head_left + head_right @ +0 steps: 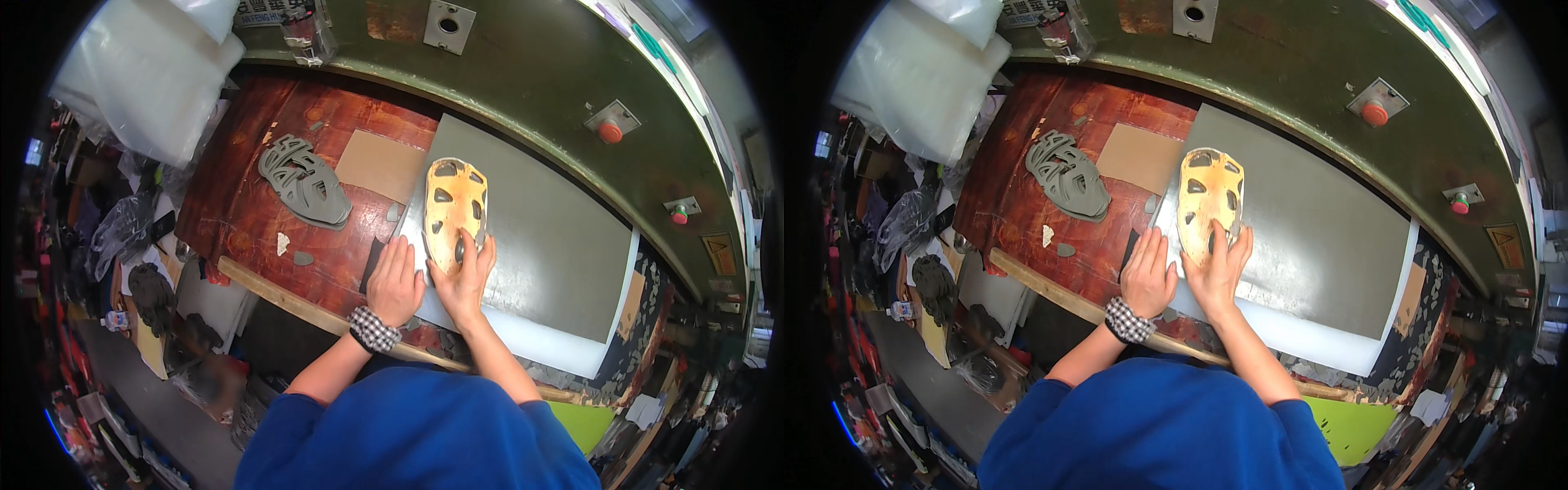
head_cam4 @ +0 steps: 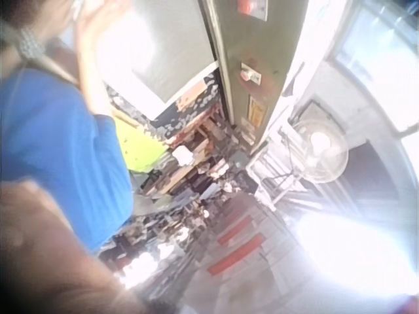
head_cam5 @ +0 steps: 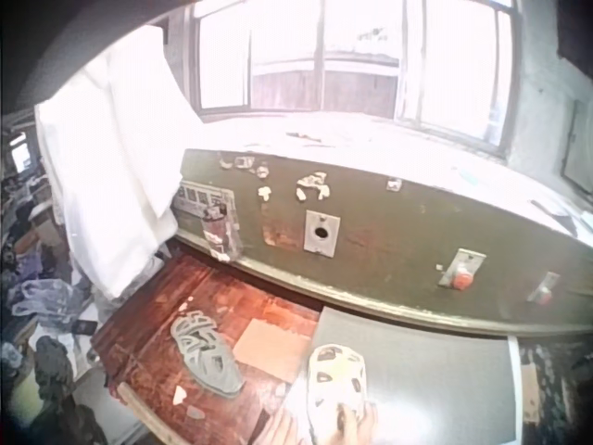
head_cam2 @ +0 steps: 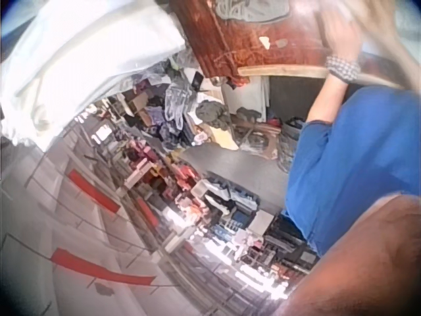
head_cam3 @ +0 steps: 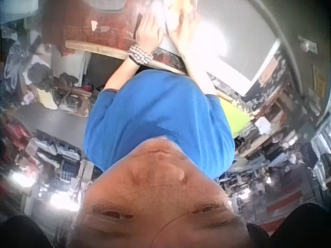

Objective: The person uses a hydraulic press with a die to cut decorative plastic pieces from a sheet, then removes and trims the cutouts. The person places the finished pieces into a plastic bag and ties it shut.

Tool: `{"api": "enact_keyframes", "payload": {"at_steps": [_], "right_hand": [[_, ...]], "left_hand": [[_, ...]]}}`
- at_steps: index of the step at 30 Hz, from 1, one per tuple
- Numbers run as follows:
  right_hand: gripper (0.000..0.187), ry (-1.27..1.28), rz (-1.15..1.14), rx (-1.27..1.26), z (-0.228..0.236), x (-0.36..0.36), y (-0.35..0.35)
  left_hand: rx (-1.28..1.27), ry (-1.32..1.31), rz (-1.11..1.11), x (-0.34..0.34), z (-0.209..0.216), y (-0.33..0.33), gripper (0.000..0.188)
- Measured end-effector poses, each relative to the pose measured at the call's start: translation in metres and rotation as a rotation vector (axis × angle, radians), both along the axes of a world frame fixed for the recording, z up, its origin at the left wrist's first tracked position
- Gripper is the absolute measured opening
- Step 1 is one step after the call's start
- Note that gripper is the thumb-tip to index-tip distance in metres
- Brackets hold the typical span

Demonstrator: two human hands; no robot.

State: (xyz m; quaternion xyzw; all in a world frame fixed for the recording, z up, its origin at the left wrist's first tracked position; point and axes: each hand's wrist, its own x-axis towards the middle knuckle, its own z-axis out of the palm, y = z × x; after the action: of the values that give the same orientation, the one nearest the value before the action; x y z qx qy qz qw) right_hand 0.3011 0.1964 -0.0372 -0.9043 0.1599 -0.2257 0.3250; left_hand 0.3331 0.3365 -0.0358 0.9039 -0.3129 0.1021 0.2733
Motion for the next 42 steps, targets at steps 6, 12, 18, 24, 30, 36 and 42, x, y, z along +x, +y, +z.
{"api": "enact_keyframes", "payload": {"at_steps": [6, 12, 18, 24, 30, 36, 42], "right_hand": [[0.09, -0.048, 0.022, 0.071, 0.002, -0.017, -0.007], [0.1, 0.06, 0.038, 0.151, 0.009, 0.036, -0.049], [0.081, -0.243, -0.202, 0.487, 0.0, -0.004, -0.201], [0.071, -0.407, -0.915, 0.068, 0.067, -0.041, -0.37], [0.101, -0.457, -0.857, -0.209, 0.07, -0.003, -0.407], [0.094, -0.373, -0.823, -0.215, 0.068, -0.015, -0.395], [0.044, -0.377, -0.386, -0.173, 0.013, -0.024, -0.244]], "left_hand": [[-0.06, -0.089, -0.039, -0.008, 0.003, -0.001, 0.034], [-0.044, -0.033, -0.02, 0.039, -0.001, -0.041, 0.036], [-0.088, 0.002, -0.012, 0.075, 0.003, -0.074, 0.027], [-0.194, -0.007, 0.072, 0.072, -0.008, -0.083, 0.018], [-0.108, 0.03, 0.039, 0.115, -0.025, -0.123, 0.004], [-0.077, 0.017, -0.009, 0.124, -0.02, -0.128, 0.002], [-0.095, 0.017, 0.023, 0.118, -0.029, -0.124, 0.006]]}}
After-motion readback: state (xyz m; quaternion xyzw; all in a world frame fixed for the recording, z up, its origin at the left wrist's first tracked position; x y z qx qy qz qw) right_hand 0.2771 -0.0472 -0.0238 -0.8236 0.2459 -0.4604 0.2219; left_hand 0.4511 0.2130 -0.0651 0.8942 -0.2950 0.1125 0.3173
